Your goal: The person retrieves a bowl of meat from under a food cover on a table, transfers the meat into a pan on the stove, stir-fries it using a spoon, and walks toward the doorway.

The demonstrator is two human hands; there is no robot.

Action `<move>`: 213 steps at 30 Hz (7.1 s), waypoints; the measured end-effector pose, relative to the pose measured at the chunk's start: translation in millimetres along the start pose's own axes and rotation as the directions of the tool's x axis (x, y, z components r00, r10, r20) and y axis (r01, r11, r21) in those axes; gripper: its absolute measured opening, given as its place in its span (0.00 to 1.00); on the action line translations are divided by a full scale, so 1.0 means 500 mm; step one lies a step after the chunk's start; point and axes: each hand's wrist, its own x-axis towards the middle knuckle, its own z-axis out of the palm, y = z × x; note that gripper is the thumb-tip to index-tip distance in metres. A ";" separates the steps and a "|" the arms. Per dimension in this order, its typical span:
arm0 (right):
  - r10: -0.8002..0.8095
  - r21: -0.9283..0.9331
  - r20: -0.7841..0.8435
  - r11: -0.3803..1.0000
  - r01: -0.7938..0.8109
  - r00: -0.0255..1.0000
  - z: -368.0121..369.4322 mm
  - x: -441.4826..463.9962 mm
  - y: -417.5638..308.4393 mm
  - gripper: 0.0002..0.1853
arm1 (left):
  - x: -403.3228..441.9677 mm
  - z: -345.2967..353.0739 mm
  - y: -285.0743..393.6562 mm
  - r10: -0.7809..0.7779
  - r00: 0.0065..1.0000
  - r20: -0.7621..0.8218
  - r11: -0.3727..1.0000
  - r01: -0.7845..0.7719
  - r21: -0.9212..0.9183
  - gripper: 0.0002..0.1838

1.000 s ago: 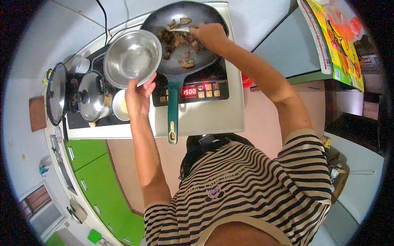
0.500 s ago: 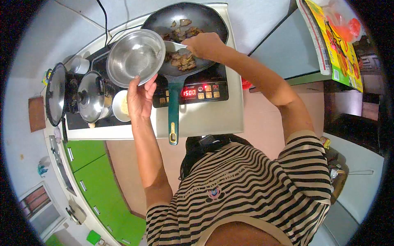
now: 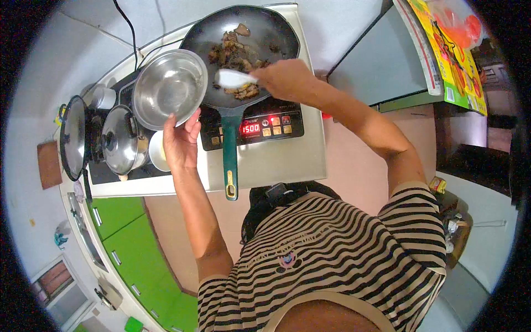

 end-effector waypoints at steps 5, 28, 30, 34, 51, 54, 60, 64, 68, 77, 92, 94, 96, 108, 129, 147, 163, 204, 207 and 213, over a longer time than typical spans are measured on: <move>0.063 -0.144 -0.141 0.986 -0.083 0.988 0.027 0.062 0.069 0.11 | -0.020 -0.004 0.019 0.000 1.000 0.025 0.999 0.001 -0.052 0.28; 0.124 -0.180 -0.318 0.965 -0.188 0.940 0.057 0.130 0.122 0.12 | -0.061 -0.036 0.007 -0.070 0.996 0.063 0.989 0.078 -0.129 0.28; 0.137 -0.132 -0.198 0.977 -0.165 0.971 0.049 0.099 0.067 0.12 | -0.065 -0.031 0.005 -0.053 0.998 0.045 0.992 0.058 -0.113 0.28; 0.027 0.024 -0.177 0.999 -0.023 0.984 0.055 0.053 0.021 0.13 | -0.062 -0.032 -0.002 -0.055 0.998 0.005 0.993 0.055 -0.102 0.28; 0.057 -0.032 -0.073 0.998 -0.060 0.996 0.047 0.051 0.024 0.15 | 0.060 -0.048 0.029 -0.076 0.997 0.025 0.987 0.079 -0.142 0.25; 0.179 -0.089 -0.091 0.978 -0.188 0.980 0.005 0.058 0.049 0.15 | 0.150 -0.075 0.053 -0.083 0.994 0.070 0.963 0.099 -0.251 0.26; 0.204 -0.184 -0.186 0.954 -0.238 0.961 0.054 0.044 0.111 0.14 | 0.287 -0.120 0.074 -0.041 0.998 -0.048 0.945 0.023 -0.327 0.26; 0.162 0.083 -0.177 0.985 -0.149 0.971 0.019 0.010 0.016 0.12 | 0.383 -0.191 0.059 -0.082 0.988 -0.130 0.953 0.039 -0.299 0.26; 0.068 0.133 -0.075 0.989 -0.057 0.995 0.045 0.030 0.005 0.13 | 0.428 -0.222 0.039 -0.115 0.982 -0.150 0.921 0.049 -0.387 0.27; 0.191 -0.095 -0.335 0.967 -0.235 0.923 0.069 0.114 0.090 0.12 | 0.422 -0.220 0.047 -0.253 0.957 -0.142 0.869 0.160 -0.467 0.29; 0.202 -0.030 -0.447 0.970 -0.240 0.872 0.049 0.150 0.091 0.15 | -0.180 -0.054 -0.045 -0.265 0.963 0.051 0.784 0.184 0.593 0.35; 0.101 -0.127 -0.272 0.982 -0.140 0.957 0.064 0.154 0.062 0.15 | -0.226 -0.026 -0.086 -0.255 0.966 0.036 0.832 0.200 0.517 0.32; 0.094 -0.125 -0.259 0.984 -0.130 0.961 0.057 0.106 0.015 0.13 | -0.245 -0.021 -0.092 -0.303 0.950 0.079 0.848 0.231 0.476 0.31; 0.141 -0.145 -0.290 0.971 -0.189 0.946 0.059 0.035 0.122 0.10 | -0.261 -0.008 -0.114 -0.262 0.964 0.054 0.854 0.205 0.478 0.18; -0.129 -0.396 -0.139 0.916 0.065 0.982 0.034 0.098 0.094 0.12 | -0.257 -0.012 -0.116 -0.263 0.964 0.044 0.878 0.220 0.426 0.19; -0.060 -0.320 -0.336 0.946 -0.054 0.940 0.016 0.157 0.083 0.15 | -0.241 -0.003 -0.124 -0.334 0.938 0.095 0.918 0.301 0.260 0.24; -0.131 -0.380 -0.173 0.923 0.056 0.976 0.008 0.094 0.091 0.11 | -0.234 -0.009 -0.115 -0.366 0.921 0.135 0.904 0.318 0.286 0.26; -0.080 -0.202 -0.134 0.978 0.052 0.988 -0.033 0.104 -0.012 0.16 | -0.232 -0.012 -0.110 -0.360 0.924 0.128 0.905 0.313 0.289 0.26; -0.147 0.045 -0.109 0.987 0.152 0.983 0.003 0.098 -0.014 0.16 | -0.234 -0.005 -0.109 -0.337 0.936 0.101 0.900 0.289 0.327 0.26; 0.171 -0.169 -0.197 0.964 -0.205 0.965 0.005 0.104 0.114 0.15 | -0.234 -0.011 -0.109 -0.351 0.932 0.093 0.900 0.309 0.307 0.26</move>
